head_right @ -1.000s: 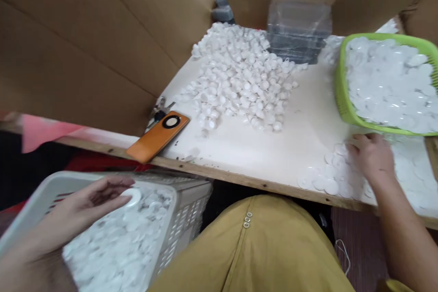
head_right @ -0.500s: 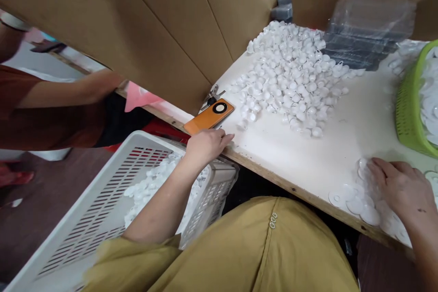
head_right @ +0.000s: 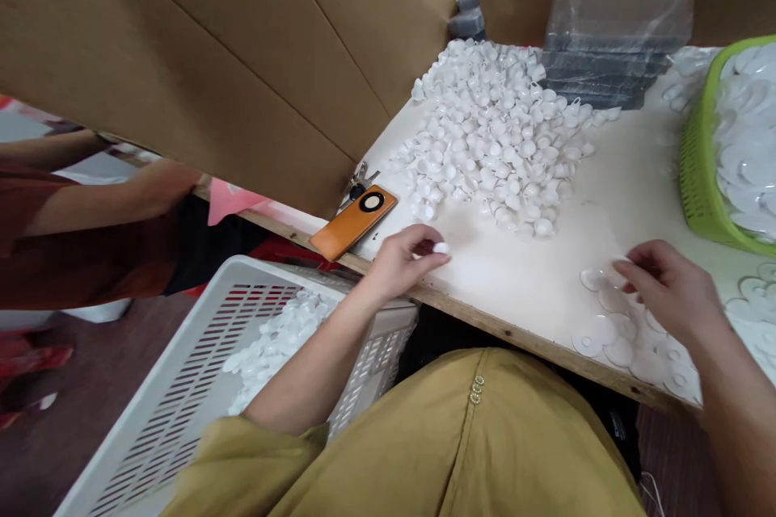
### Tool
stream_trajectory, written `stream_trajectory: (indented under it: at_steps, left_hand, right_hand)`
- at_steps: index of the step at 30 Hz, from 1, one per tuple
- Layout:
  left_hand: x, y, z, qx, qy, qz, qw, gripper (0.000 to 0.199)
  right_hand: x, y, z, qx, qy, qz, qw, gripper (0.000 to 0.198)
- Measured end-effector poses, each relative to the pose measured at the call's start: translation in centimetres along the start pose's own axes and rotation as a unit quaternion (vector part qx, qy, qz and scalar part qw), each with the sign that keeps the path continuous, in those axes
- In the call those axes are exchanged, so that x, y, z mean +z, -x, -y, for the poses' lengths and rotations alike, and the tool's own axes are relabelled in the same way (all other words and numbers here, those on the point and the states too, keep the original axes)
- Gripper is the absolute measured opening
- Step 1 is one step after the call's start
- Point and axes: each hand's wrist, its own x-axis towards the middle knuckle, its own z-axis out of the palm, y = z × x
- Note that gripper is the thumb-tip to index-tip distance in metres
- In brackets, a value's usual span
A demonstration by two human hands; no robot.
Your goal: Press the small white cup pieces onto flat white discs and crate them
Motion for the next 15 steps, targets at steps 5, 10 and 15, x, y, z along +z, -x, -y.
stream_trajectory:
  at_steps: [5, 10, 15]
  left_hand:
    - [5.9, -2.7, -1.4, 0.122, -0.014, 0.087, 0.989, 0.021]
    - [7.1, -3.7, -1.1, 0.144, -0.044, 0.099, 0.984, 0.024]
    - [7.2, -3.8, -0.8, 0.142, -0.037, 0.099, 0.984, 0.028]
  right_hand:
    - [5.3, 0.4, 6.3, 0.056, -0.281, 0.15, 0.946, 0.046]
    - [9.3, 0.0, 9.3, 0.107, -0.327, 0.234, 0.909, 0.037]
    - [11.1, -0.6, 10.7, 0.128, -0.287, 0.271, 0.91, 0.028]
